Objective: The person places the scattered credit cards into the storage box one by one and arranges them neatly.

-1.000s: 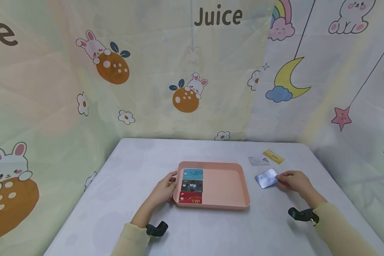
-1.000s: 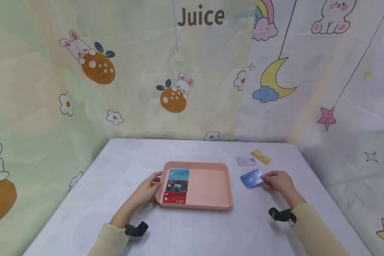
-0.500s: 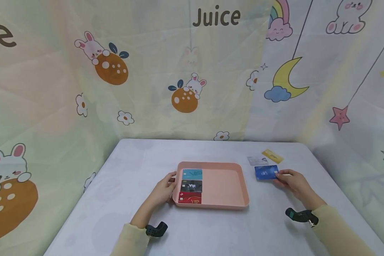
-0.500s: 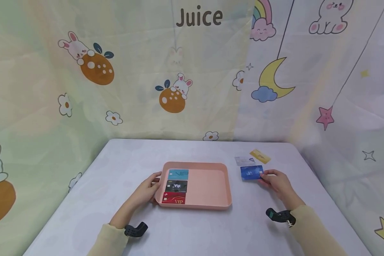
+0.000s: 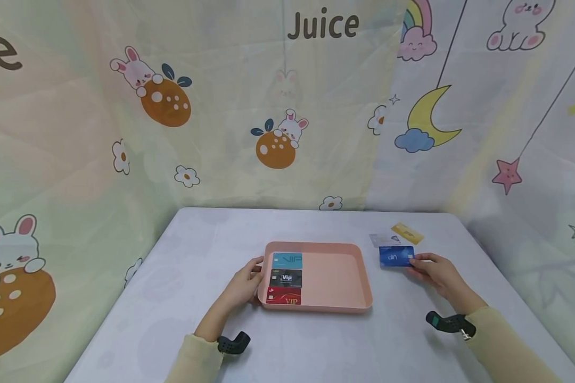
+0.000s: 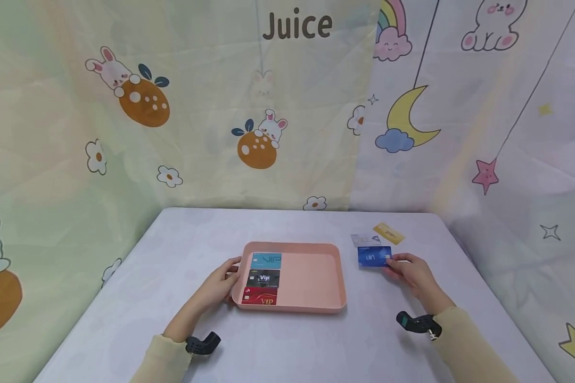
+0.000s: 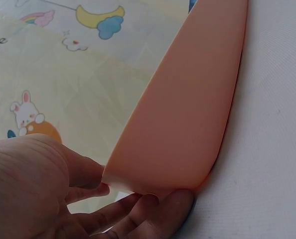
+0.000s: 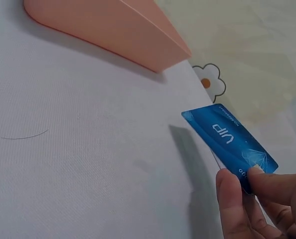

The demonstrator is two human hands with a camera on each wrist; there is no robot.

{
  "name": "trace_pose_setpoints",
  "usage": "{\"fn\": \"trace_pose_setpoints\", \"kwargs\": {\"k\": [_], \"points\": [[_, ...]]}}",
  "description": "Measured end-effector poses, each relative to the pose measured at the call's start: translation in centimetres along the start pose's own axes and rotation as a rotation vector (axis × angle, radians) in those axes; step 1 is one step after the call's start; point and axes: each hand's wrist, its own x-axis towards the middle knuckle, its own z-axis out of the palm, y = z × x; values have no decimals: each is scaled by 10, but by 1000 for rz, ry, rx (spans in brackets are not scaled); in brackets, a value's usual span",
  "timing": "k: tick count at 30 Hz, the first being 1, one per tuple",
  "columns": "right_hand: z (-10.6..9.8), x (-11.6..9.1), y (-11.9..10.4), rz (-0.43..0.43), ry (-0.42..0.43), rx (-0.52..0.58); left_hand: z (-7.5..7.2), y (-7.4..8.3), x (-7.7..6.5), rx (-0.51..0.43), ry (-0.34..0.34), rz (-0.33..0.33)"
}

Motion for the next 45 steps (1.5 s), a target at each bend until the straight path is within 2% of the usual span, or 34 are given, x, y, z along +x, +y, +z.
{"fn": "trace_pose_setpoints", "kwargs": {"k": [3,7,14,17,20,28,35,40,45], "points": [[1,0,1,-21,29,-29,0,0,1,3,1,-1],[4,-1,0,-67,126,-149,-1,1,1,11,3,2],[18,-8,-9,-242,279,-389,-2,5,0,14,1,-4],[26,-9,-10,-298,311,-522,-3,6,0,11,4,-6],[31,-8,-9,-344,293,-619,-4,5,0,13,10,-5],[35,-4,8,-422,158,-807,-2,7,0,8,-7,-3],[32,-5,6,-395,91,-808,-1,5,0,12,2,-3],[29,-4,8,-357,169,-741,1,1,1,-1,-1,2],[28,-3,10,-374,226,-626,0,-1,1,-7,2,-2]]}}
